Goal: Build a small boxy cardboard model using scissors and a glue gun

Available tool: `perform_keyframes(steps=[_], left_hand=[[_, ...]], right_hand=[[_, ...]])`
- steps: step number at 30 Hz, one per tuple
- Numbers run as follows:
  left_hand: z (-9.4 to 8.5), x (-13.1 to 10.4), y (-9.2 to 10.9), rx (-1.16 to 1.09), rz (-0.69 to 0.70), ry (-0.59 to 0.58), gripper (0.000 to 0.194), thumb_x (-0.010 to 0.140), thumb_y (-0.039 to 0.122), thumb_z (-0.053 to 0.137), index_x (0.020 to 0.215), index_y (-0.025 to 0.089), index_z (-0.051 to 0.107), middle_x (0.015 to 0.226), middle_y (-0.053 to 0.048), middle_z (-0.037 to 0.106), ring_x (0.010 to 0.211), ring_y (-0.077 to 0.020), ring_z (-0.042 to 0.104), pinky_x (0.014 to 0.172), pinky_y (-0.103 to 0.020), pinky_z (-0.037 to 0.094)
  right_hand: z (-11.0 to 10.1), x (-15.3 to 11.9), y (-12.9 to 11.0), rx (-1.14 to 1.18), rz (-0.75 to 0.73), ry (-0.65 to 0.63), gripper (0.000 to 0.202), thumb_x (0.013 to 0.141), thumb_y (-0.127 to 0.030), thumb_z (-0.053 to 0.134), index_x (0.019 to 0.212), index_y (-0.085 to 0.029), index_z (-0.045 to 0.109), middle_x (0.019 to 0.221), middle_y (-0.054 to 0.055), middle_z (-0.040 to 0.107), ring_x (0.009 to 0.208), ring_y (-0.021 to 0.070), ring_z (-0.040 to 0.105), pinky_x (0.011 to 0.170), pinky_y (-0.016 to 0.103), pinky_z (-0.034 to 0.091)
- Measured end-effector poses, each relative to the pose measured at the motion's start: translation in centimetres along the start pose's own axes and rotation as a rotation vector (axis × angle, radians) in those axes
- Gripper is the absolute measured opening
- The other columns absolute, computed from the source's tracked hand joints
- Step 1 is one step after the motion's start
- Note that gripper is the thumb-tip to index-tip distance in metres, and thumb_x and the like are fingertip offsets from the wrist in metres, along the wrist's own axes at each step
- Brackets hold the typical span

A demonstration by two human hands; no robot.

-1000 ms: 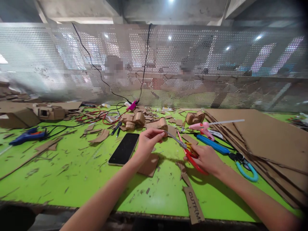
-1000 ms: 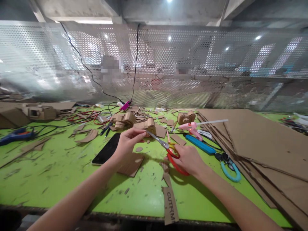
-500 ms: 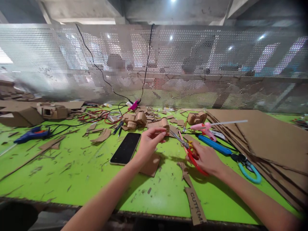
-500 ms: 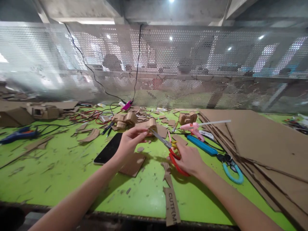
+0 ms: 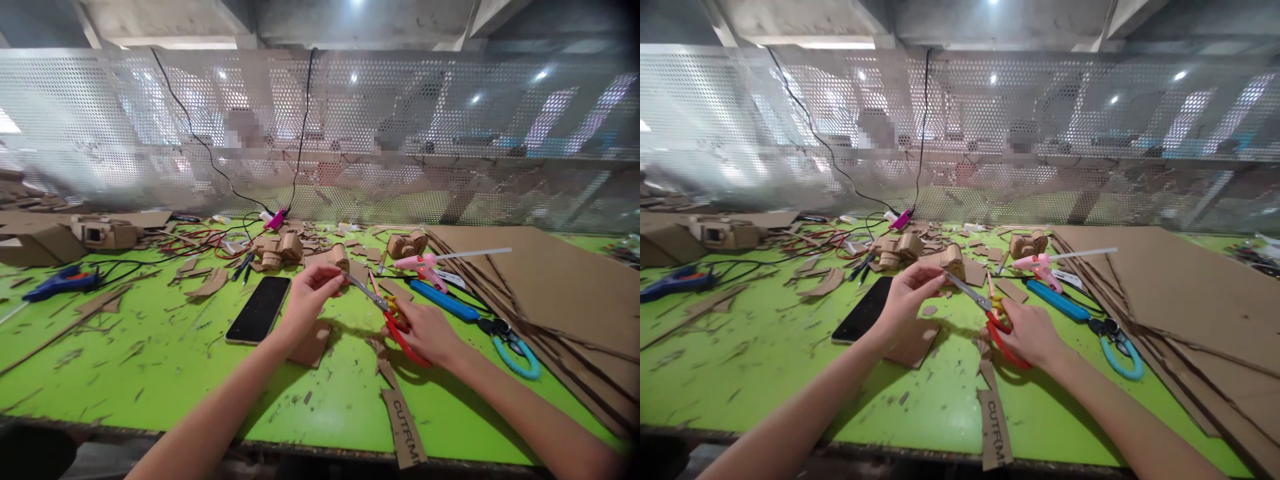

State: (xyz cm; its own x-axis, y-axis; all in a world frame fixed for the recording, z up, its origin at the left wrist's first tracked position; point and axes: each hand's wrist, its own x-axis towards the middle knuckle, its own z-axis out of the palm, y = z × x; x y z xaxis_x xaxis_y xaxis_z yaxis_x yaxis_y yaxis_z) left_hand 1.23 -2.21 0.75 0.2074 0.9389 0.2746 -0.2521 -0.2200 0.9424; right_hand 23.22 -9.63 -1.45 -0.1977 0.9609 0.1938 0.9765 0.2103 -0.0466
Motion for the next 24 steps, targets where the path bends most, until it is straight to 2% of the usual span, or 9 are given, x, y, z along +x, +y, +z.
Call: perform_keyframes(steps=[5, 13, 19, 24], left_hand=[[0.1, -0.1, 0.0, -0.014, -0.012, 0.004, 0.029, 0.063, 0.033, 0.079, 0.080, 0.014, 0.065, 0.074, -0.004, 0.072, 0.071, -0.0160, 0.069, 0.060, -0.024, 0.055], [-0.1, 0.1, -0.1, 0.011, 0.028, 0.001, 0.028, 0.065, 0.034, 0.078, 0.080, 0.014, 0.067, 0.073, -0.005, 0.073, 0.071, -0.0172, 0.069, 0.056, -0.023, 0.053], [-0.1, 0.1, 0.1, -0.003, 0.010, 0.023, 0.024, 0.064, 0.031, 0.078, 0.080, 0.014, 0.069, 0.073, -0.005, 0.073, 0.072, -0.0170, 0.069, 0.057, -0.023, 0.052], [-0.1, 0.1, 0.2, -0.012, 0.003, 0.015, 0.026, 0.064, 0.027, 0.077, 0.085, 0.014, 0.070, 0.076, -0.004, 0.071, 0.069, -0.0143, 0.066, 0.058, -0.023, 0.052]], right_hand=[[0.2, 0.0, -0.1, 0.031, -0.011, -0.016, 0.042, 0.092, -0.055, 0.042, 0.096, -0.016, 0.059, 0.086, 0.012, 0.071, 0.073, 0.0274, 0.066, 0.062, 0.033, 0.044], [-0.3, -0.1, 0.0, 0.070, -0.031, -0.017, 0.038, 0.093, -0.048, 0.042, 0.080, -0.017, 0.059, 0.075, 0.010, 0.069, 0.066, 0.0248, 0.063, 0.058, 0.031, 0.041], [-0.3, 0.2, 0.9, 0.134, -0.031, 0.129, 0.038, 0.091, -0.049, 0.041, 0.096, -0.015, 0.059, 0.079, 0.010, 0.069, 0.067, 0.0232, 0.063, 0.060, 0.031, 0.043], [-0.3, 0.3, 1.0, 0.024, 0.011, 0.083, 0.040, 0.089, -0.052, 0.046, 0.099, -0.016, 0.059, 0.088, 0.013, 0.070, 0.076, 0.0280, 0.066, 0.061, 0.033, 0.043]])
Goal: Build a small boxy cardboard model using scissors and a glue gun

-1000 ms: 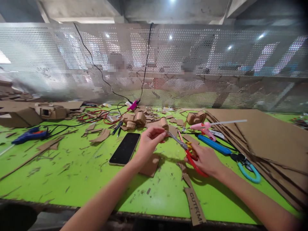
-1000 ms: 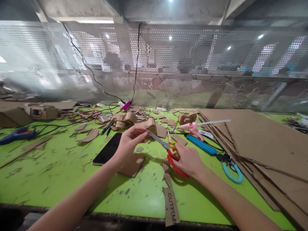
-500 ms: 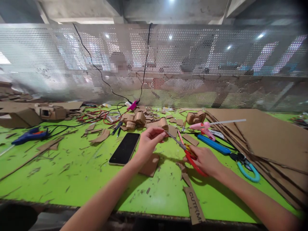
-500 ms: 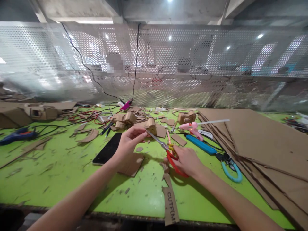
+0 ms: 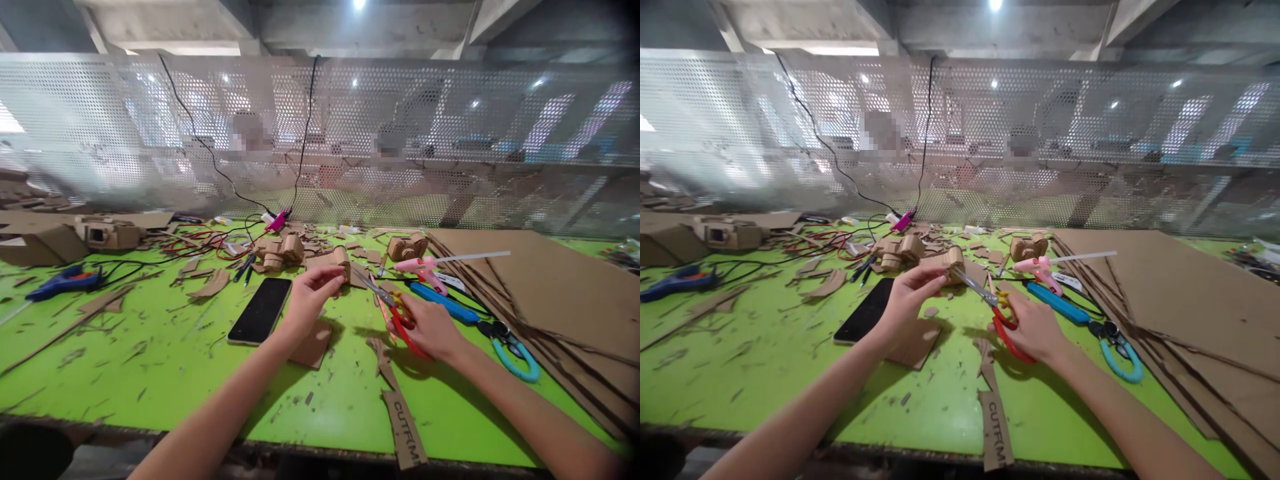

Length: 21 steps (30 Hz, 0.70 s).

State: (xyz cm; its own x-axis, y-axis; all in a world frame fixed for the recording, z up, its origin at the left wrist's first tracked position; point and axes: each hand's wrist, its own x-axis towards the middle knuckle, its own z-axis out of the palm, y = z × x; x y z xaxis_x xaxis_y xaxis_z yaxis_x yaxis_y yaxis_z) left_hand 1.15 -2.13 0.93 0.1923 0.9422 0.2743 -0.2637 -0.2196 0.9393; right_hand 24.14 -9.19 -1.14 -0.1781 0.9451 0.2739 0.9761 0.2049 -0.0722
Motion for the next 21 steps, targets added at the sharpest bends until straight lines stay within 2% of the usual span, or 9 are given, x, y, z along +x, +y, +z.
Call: perform_keyframes(steps=[6, 21], left_hand=[[0.19, -0.25, 0.07, -0.052, -0.006, -0.017, 0.025, 0.065, 0.025, 0.077, 0.082, 0.015, 0.063, 0.075, -0.002, 0.068, 0.069, -0.0126, 0.064, 0.058, -0.022, 0.052], [0.01, -0.11, -0.08, -0.020, 0.011, -0.030, 0.024, 0.064, 0.025, 0.078, 0.081, 0.014, 0.065, 0.073, -0.003, 0.070, 0.067, -0.0134, 0.065, 0.059, -0.023, 0.052]], right_hand=[[0.23, -0.17, -0.76, -0.042, 0.003, -0.035, 0.039, 0.091, -0.052, 0.043, 0.098, -0.018, 0.060, 0.092, 0.012, 0.071, 0.077, 0.0279, 0.067, 0.060, 0.033, 0.042], [0.04, -0.19, -0.63, 0.008, -0.017, -0.071, 0.039, 0.087, -0.054, 0.049, 0.095, -0.018, 0.060, 0.094, 0.013, 0.071, 0.077, 0.0273, 0.066, 0.060, 0.033, 0.043]])
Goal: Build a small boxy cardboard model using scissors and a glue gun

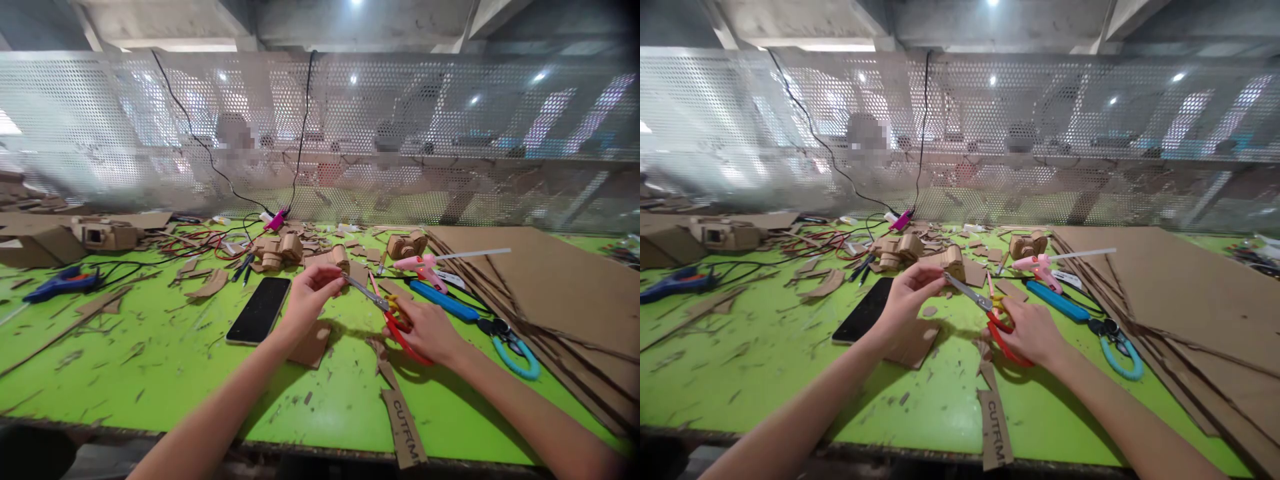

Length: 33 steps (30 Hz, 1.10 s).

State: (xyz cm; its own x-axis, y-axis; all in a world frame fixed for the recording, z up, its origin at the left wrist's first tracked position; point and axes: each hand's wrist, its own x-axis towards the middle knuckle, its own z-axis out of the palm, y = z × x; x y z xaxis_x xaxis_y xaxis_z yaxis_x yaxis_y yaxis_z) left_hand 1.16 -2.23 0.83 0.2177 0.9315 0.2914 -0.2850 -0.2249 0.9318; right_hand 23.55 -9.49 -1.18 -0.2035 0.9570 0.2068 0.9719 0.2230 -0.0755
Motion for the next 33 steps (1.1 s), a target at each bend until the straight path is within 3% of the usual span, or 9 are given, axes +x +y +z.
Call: perform_keyframes(steps=[14, 23, 33], left_hand=[[-0.12, 0.24, -0.14, 0.021, 0.011, 0.001, 0.020, 0.063, 0.022, 0.077, 0.078, 0.014, 0.067, 0.073, -0.003, 0.070, 0.066, -0.0134, 0.065, 0.058, -0.023, 0.052], [-0.01, 0.14, -0.10, 0.055, -0.111, -0.111, 0.034, 0.065, 0.044, 0.077, 0.080, 0.014, 0.070, 0.075, -0.007, 0.073, 0.072, -0.0186, 0.068, 0.058, -0.025, 0.054], [-0.22, 0.39, -0.88, 0.042, -0.081, -0.144, 0.031, 0.069, 0.043, 0.074, 0.080, 0.016, 0.067, 0.080, -0.006, 0.071, 0.079, -0.0176, 0.067, 0.066, -0.026, 0.055]], right_hand=[[0.05, -0.09, 0.08, -0.001, -0.046, 0.013, 0.033, 0.092, -0.048, 0.044, 0.087, -0.019, 0.059, 0.083, 0.009, 0.071, 0.069, 0.0250, 0.066, 0.058, 0.032, 0.042], [0.15, 0.03, 0.14, -0.054, -0.030, 0.031, 0.038, 0.090, -0.049, 0.047, 0.098, -0.015, 0.061, 0.088, 0.013, 0.072, 0.072, 0.0284, 0.066, 0.059, 0.034, 0.043], [0.45, -0.06, 0.36, -0.019, -0.046, 0.035, 0.040, 0.088, -0.051, 0.049, 0.104, -0.015, 0.061, 0.090, 0.013, 0.071, 0.076, 0.0278, 0.066, 0.061, 0.033, 0.043]])
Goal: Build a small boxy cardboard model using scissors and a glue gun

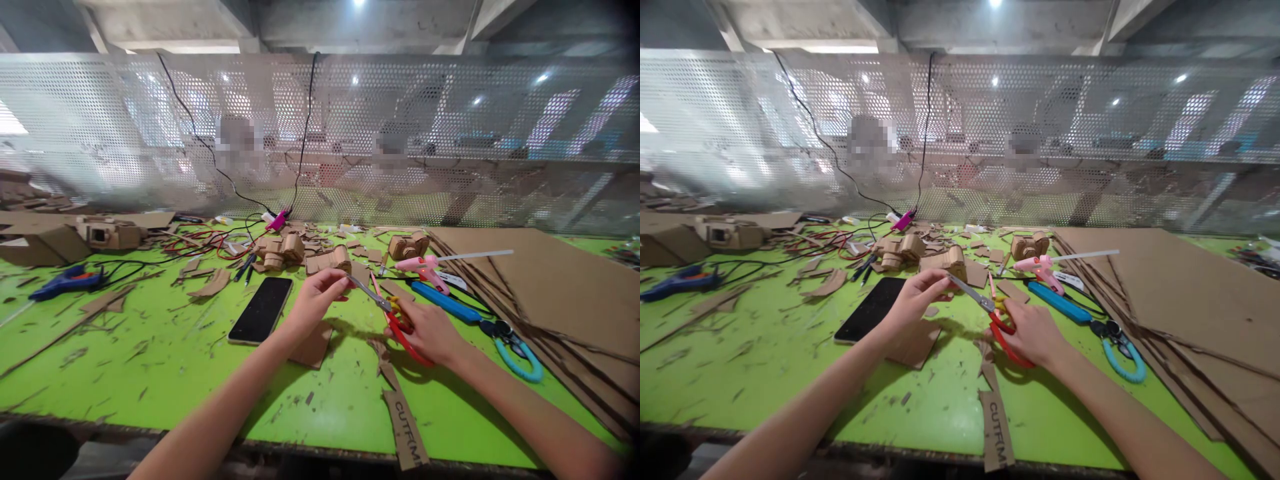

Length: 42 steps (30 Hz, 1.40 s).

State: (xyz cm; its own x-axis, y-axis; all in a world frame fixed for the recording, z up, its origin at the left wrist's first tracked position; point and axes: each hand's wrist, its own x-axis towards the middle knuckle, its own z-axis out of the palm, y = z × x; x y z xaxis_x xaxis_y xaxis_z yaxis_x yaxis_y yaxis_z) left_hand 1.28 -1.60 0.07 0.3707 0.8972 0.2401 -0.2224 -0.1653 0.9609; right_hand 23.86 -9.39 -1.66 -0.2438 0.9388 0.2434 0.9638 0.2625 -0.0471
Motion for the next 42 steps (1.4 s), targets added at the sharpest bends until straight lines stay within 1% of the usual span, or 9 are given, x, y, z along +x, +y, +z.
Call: perform_keyframes(steps=[6, 11, 13, 17, 20, 25, 31, 37, 42], left_hand=[[0.1, -0.2, 0.4, 0.043, 0.003, 0.026, 0.031, 0.068, 0.044, 0.075, 0.080, 0.017, 0.068, 0.080, -0.006, 0.072, 0.077, -0.0179, 0.067, 0.063, -0.025, 0.053], [0.1, -0.2, 0.5, 0.059, -0.001, 0.039, 0.034, 0.066, 0.046, 0.076, 0.078, 0.015, 0.069, 0.078, -0.006, 0.072, 0.075, -0.0177, 0.067, 0.062, -0.025, 0.052], [0.2, -0.3, 0.7, 0.050, -0.013, 0.044, 0.035, 0.066, 0.046, 0.076, 0.080, 0.015, 0.070, 0.079, -0.007, 0.073, 0.076, -0.0187, 0.068, 0.062, -0.025, 0.053], [0.3, -0.4, 0.9, 0.013, -0.034, 0.061, 0.038, 0.064, 0.047, 0.078, 0.082, 0.014, 0.071, 0.082, -0.009, 0.074, 0.078, -0.0213, 0.070, 0.061, -0.026, 0.054], [0.4, -0.4, 1.1, -0.001, -0.036, 0.069, 0.041, 0.061, 0.049, 0.079, 0.081, 0.014, 0.072, 0.079, -0.009, 0.075, 0.075, -0.0215, 0.070, 0.058, -0.025, 0.053], [0.3, -0.3, 1.1, -0.015, -0.038, 0.074, 0.040, 0.058, 0.049, 0.080, 0.077, 0.015, 0.072, 0.073, -0.008, 0.075, 0.071, -0.0207, 0.070, 0.055, -0.025, 0.053], [0.1, -0.3, 0.8, 0.013, -0.024, 0.038, 0.037, 0.062, 0.047, 0.078, 0.080, 0.015, 0.072, 0.076, -0.008, 0.075, 0.074, -0.0198, 0.070, 0.057, -0.024, 0.053], [-0.1, -0.1, 0.3, 0.025, -0.012, 0.019, 0.035, 0.066, 0.046, 0.076, 0.082, 0.015, 0.072, 0.080, -0.009, 0.075, 0.076, -0.0208, 0.070, 0.059, -0.027, 0.054], [-0.3, 0.0, 0.1, 0.033, -0.019, 0.017, 0.035, 0.067, 0.046, 0.075, 0.083, 0.015, 0.072, 0.080, -0.009, 0.075, 0.076, -0.0196, 0.069, 0.060, -0.025, 0.053]], right_hand=[[-0.2, 0.0, 0.0, 0.010, -0.009, 0.010, 0.034, 0.090, -0.049, 0.047, 0.089, -0.019, 0.061, 0.083, 0.010, 0.071, 0.069, 0.0243, 0.066, 0.057, 0.031, 0.042], [-0.7, 0.1, -0.1, 0.020, 0.039, 0.014, 0.035, 0.088, -0.051, 0.050, 0.082, -0.020, 0.064, 0.076, 0.008, 0.071, 0.067, 0.0245, 0.066, 0.057, 0.030, 0.042], [-0.8, 0.1, -0.2, 0.046, 0.048, 0.013, 0.035, 0.087, -0.051, 0.051, 0.086, -0.020, 0.066, 0.079, 0.008, 0.072, 0.069, 0.0251, 0.066, 0.058, 0.030, 0.043], [-0.7, 0.1, -0.2, 0.075, 0.041, 0.033, 0.040, 0.087, -0.051, 0.048, 0.102, -0.018, 0.065, 0.089, 0.011, 0.072, 0.073, 0.0262, 0.067, 0.060, 0.032, 0.044], [-0.5, 0.0, -0.2, 0.056, 0.043, 0.032, 0.043, 0.087, -0.052, 0.048, 0.107, -0.017, 0.064, 0.089, 0.011, 0.072, 0.072, 0.0265, 0.066, 0.059, 0.032, 0.043], [-0.6, 0.0, -0.4, 0.005, 0.044, 0.011, 0.043, 0.085, -0.054, 0.050, 0.104, -0.017, 0.063, 0.085, 0.011, 0.072, 0.070, 0.0275, 0.066, 0.057, 0.032, 0.041], [-0.6, 0.0, -0.5, -0.022, 0.036, -0.011, 0.044, 0.087, -0.055, 0.048, 0.105, -0.018, 0.062, 0.086, 0.011, 0.072, 0.074, 0.0285, 0.067, 0.058, 0.032, 0.041], [-0.5, 0.1, -0.4, -0.015, 0.034, -0.017, 0.039, 0.089, -0.053, 0.046, 0.101, -0.019, 0.062, 0.084, 0.010, 0.072, 0.075, 0.0286, 0.067, 0.058, 0.031, 0.041], [-0.7, 0.0, -0.2, -0.046, 0.031, 0.004, 0.037, 0.090, -0.051, 0.047, 0.094, -0.019, 0.064, 0.080, 0.009, 0.073, 0.069, 0.0265, 0.067, 0.054, 0.029, 0.038]])
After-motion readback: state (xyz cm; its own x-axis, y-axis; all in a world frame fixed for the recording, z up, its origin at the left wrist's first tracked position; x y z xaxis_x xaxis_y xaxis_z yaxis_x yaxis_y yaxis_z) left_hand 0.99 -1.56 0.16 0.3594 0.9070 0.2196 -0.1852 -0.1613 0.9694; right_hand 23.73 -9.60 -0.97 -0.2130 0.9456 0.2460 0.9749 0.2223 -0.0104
